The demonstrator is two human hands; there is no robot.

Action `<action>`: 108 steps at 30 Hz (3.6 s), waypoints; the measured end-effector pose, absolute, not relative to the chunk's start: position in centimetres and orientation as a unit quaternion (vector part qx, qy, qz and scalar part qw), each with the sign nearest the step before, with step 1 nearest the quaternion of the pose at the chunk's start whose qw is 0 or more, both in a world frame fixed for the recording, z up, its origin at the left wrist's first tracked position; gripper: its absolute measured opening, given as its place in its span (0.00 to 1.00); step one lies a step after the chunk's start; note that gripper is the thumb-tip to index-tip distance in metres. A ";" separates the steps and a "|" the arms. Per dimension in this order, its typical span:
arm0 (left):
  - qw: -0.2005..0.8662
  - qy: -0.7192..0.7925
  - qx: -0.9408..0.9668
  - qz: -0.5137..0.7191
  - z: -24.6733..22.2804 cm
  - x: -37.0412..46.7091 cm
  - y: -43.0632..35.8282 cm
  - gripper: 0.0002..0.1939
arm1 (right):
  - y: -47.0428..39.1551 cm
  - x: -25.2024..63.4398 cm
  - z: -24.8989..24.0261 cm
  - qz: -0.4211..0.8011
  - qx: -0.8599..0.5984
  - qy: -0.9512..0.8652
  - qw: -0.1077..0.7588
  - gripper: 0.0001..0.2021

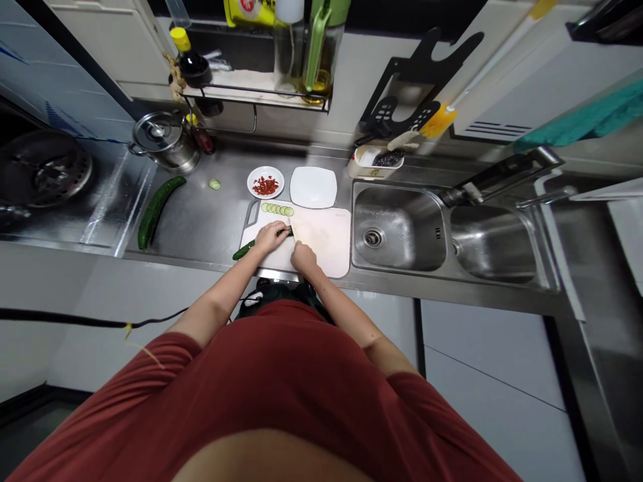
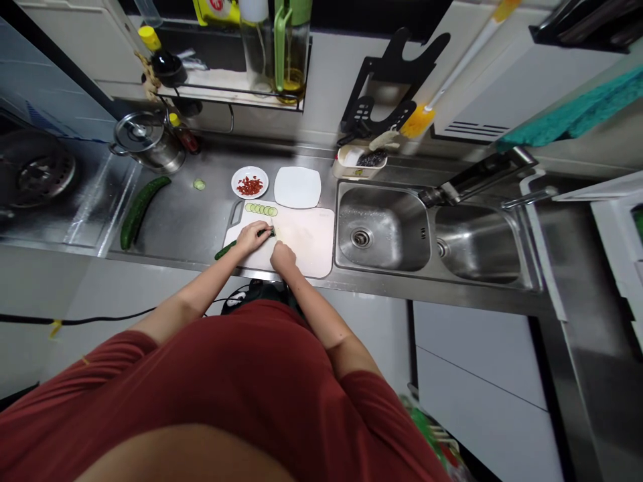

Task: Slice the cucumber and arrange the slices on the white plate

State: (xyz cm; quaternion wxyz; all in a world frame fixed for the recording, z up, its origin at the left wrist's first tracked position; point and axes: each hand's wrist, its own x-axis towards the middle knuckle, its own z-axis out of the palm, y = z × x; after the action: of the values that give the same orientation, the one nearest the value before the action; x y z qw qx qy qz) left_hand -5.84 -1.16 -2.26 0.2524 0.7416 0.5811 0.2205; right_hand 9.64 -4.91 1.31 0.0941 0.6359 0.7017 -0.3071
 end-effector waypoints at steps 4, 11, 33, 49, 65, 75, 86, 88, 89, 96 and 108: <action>0.254 0.585 0.738 0.220 -2.2 -5.8 -1.2 0.12 | -5.8 10.0 1.3 -0.308 0.637 0.699 0.104 0.13; 0.253 0.582 0.740 0.224 -2.2 -5.8 -1.2 0.12 | -6.1 9.9 1.0 -0.308 0.641 0.696 0.101 0.12; 0.249 0.587 0.737 0.223 -2.0 -5.7 -1.5 0.11 | -6.7 10.4 0.4 -0.308 0.642 0.694 0.105 0.12; 0.242 0.591 0.736 0.224 -2.2 -5.7 -1.5 0.11 | -4.5 9.0 -0.1 -0.304 0.649 0.693 0.082 0.13; 0.229 0.593 0.736 0.231 -2.5 -5.6 -1.5 0.12 | -7.1 10.4 -0.1 -0.303 0.645 0.694 0.103 0.12; 0.231 0.590 0.737 0.236 -2.5 -5.7 -1.5 0.11 | -4.5 9.3 0.2 -0.316 0.643 0.691 0.089 0.13; 0.230 0.600 0.732 0.224 -2.3 -5.6 -1.6 0.12 | -4.4 9.4 0.8 -0.318 0.641 0.693 0.091 0.15; 0.232 0.598 0.734 0.224 -2.2 -5.6 -1.7 0.12 | -4.7 9.6 0.9 -0.318 0.642 0.692 0.093 0.15; 0.233 0.596 0.735 0.224 -2.2 -5.6 -1.7 0.12 | -4.8 9.7 0.9 -0.318 0.642 0.692 0.094 0.15; 0.241 0.598 0.733 0.217 -1.9 -5.6 -1.7 0.11 | -6.2 10.3 0.9 -0.324 0.640 0.689 0.106 0.14; 0.244 0.596 0.730 0.227 -2.4 -5.6 -1.5 0.11 | -8.1 11.3 0.7 -0.308 0.643 0.692 0.113 0.13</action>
State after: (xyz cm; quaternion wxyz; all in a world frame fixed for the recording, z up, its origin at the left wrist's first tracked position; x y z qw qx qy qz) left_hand -5.63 -1.54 -2.36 0.2439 0.7303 0.5962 0.2272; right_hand 11.30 -8.15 0.66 0.1126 0.6430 0.6920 -0.3082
